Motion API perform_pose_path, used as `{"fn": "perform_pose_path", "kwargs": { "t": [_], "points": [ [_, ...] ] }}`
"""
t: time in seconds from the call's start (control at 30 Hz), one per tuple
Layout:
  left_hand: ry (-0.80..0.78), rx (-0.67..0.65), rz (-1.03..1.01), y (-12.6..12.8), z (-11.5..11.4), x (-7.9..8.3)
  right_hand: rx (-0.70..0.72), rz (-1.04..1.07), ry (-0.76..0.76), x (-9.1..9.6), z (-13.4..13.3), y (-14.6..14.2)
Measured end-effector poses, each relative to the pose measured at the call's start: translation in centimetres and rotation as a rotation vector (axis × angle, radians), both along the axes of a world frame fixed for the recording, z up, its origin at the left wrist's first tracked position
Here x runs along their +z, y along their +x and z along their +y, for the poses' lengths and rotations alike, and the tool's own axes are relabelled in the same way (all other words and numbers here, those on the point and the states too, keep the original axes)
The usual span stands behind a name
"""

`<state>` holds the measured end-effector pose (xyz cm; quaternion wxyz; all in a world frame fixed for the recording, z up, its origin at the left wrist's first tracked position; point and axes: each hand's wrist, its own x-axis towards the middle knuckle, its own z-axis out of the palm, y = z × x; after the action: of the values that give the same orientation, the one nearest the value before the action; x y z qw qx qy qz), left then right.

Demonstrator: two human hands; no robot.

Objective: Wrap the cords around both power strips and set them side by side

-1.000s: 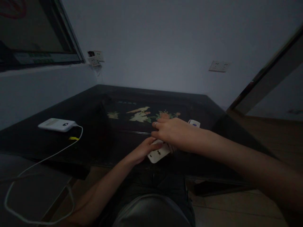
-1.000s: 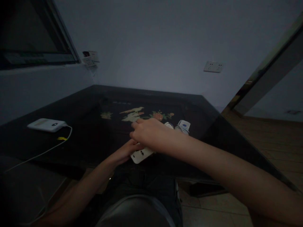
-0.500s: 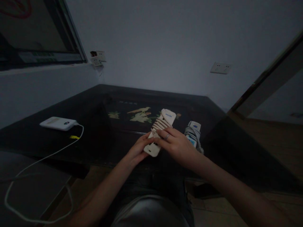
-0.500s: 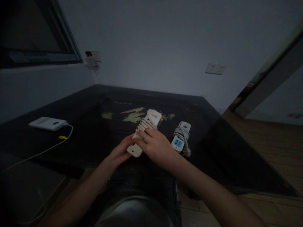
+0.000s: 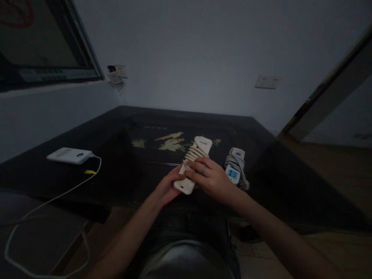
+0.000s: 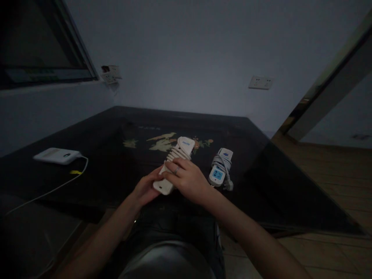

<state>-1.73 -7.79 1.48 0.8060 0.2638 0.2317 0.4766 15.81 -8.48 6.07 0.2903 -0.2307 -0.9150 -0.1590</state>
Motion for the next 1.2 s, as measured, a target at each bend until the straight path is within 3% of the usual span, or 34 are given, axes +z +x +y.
{"fn": "perform_pose_path", "kwargs": {
  "t": [0.13, 0.33, 0.5, 0.57, 0.67, 0.73, 0.83, 0.93, 1.07, 1.2],
  "points": [
    [-0.083, 0.043, 0.002, 0.4, 0.4, -0.3, -0.012, -0.058, -0.016, 0.2, -0.2, -0.5],
    [-0.019, 0.188, 0.199, 1.8, 0.8, -1.9, -0.008, -0.129, -0.029, -0.5, -0.6, -0.8],
    [0.025, 0.21, 0.339, 2.4, 1.1, -2.4, -0.074, 0.158, -0.188, -0.9, -1.4, 0.3],
    [0.012, 0.179, 0.354, 2.6, 1.3, -2.4, -0.211, 0.366, -0.227, -1.5, -1.6, 1.9],
    [-0.016, 0.111, 0.397, 3.1, 1.7, -2.4, -0.556, 0.602, -0.243, -3.4, -1.7, 5.7],
    [-0.006, 0.044, 0.436, 3.5, 2.3, -2.4, -0.764, 0.643, -0.284, -5.0, -1.6, 8.3],
    [0.028, -0.034, 0.478, 4.7, 3.5, -2.5, -0.943, 0.613, -0.366, -6.8, -1.4, 10.5],
    [0.083, -0.046, 0.52, 6.6, 5.2, -2.7, -1.059, 0.511, -0.481, -7.2, -1.1, 10.2],
    [0.134, -0.016, 0.565, 9.3, 7.2, -2.9, -1.198, 0.361, -0.639, -6.2, -0.1, 8.3],
    [0.114, -0.001, 0.545, 10.7, 8.3, -2.9, -1.237, 0.263, -0.743, -5.3, 0.7, 7.8]
  ]
}}
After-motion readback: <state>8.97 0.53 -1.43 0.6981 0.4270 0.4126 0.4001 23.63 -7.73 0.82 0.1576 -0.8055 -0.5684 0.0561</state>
